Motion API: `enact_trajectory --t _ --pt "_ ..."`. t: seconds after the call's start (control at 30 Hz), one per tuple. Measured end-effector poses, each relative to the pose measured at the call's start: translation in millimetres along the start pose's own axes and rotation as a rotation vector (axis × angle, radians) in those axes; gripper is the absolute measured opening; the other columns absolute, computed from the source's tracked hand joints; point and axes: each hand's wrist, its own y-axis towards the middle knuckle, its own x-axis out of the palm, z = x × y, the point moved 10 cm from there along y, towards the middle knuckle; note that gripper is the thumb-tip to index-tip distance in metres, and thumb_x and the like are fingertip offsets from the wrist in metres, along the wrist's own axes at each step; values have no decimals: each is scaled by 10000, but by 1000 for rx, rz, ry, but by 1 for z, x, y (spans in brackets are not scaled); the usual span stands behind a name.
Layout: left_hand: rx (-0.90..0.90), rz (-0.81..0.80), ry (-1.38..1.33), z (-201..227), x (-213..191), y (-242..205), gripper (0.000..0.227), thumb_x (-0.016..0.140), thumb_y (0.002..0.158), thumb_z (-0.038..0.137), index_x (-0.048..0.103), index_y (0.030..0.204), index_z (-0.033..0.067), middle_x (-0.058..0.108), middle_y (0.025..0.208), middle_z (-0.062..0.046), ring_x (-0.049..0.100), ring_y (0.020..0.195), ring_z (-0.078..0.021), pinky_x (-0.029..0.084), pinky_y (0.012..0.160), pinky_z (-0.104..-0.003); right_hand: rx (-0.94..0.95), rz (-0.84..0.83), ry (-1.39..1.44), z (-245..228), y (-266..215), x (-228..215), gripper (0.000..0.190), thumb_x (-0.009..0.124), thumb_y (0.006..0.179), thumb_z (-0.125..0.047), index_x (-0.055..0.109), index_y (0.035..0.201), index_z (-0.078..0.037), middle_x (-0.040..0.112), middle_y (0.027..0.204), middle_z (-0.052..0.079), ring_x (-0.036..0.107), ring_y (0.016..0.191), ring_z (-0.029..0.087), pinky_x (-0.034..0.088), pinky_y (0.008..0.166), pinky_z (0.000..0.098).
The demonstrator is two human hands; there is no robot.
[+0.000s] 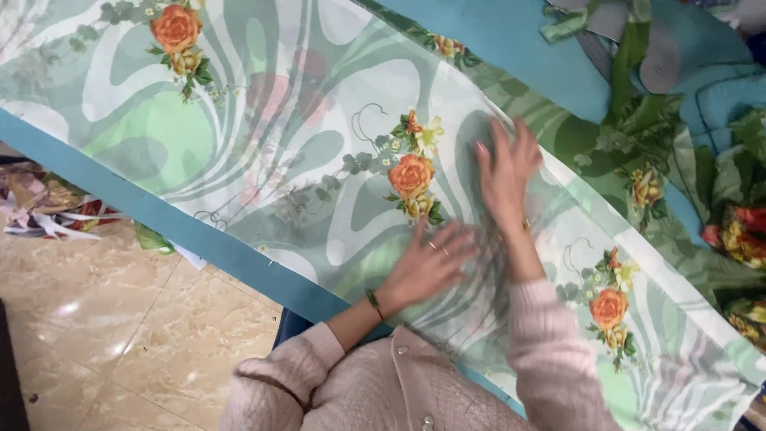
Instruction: The person folds a large floral-patterned fabric on a table, aligning edges and smoothing the surface repeatedly. The fabric is folded in half lengthwise, then adjusted and smoothed multiple times to ensure even alignment.
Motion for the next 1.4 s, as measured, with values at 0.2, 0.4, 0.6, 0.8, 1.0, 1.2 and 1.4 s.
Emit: enact_trajectory --t 0.2,0.4,0.6,0.8,1.0,1.2,1.4 --pt "-298 234 133 -143 -41 -21 584 542 1018 467 494 1520 173 470 1594 -127 339 1513 -383 185 1166 -758 127 104 -358 128 -111 -66 464 632 1081 -286 582 1524 -159 485 1406 306 419 1328 518 316 968 716" --pt "-438 189 146 -174 -73 -95 636 605 1083 506 478 1581 130 259 1687 -115 208 1568 -350 114 1204 -744 387 286 -835 275 -192 -140 253 744 969 -102 792 1217 -88 630 1308 296 523 1159 497 470 798 688" --pt "-673 159 212 -222 -109 -223 601 559 1116 425 417 1615 122 282 1688 -149 198 1572 -348 107 1177 -765 163 351 -551 139 -251 -118 353 735 958 -55 716 1311 -59 539 1390 256 509 1091 488 360 779 585" --pt "-1050 716 -295 -282 -171 -350 378 482 1134 229 550 1430 3 387 1576 -201 362 1485 -363 354 1176 -514 406 246 -195 45 -333 -94 282 642 1145 -97 616 1420 -40 417 1477 243 390 1306 497 301 952 716" --pt "-1079 1170 -1418 -285 -109 -385 308 599 1029 254 561 1275 73 586 1333 -114 622 1246 -298 518 1139 -432 720 427 178 26 -406 -104 335 577 1177 -60 480 1496 -26 434 1385 184 471 1230 324 441 927 449" --pt "-1376 883 -2031 -223 -85 -334 649 586 948 259 405 1521 14 450 1604 -145 495 1425 -294 433 1189 -408 1326 895 982 79 -538 -57 284 619 1061 -381 528 1320 -307 536 1282 5 552 975 139 537 906 370" --pt "-1590 837 -2080 -243 -43 -339 427 697 885 153 651 1285 9 677 1342 -146 614 1328 -317 485 1165 -404 1310 1199 1765 100 -581 -23 596 619 1049 -246 391 1554 -30 588 1516 205 591 1420 359 583 1049 516"
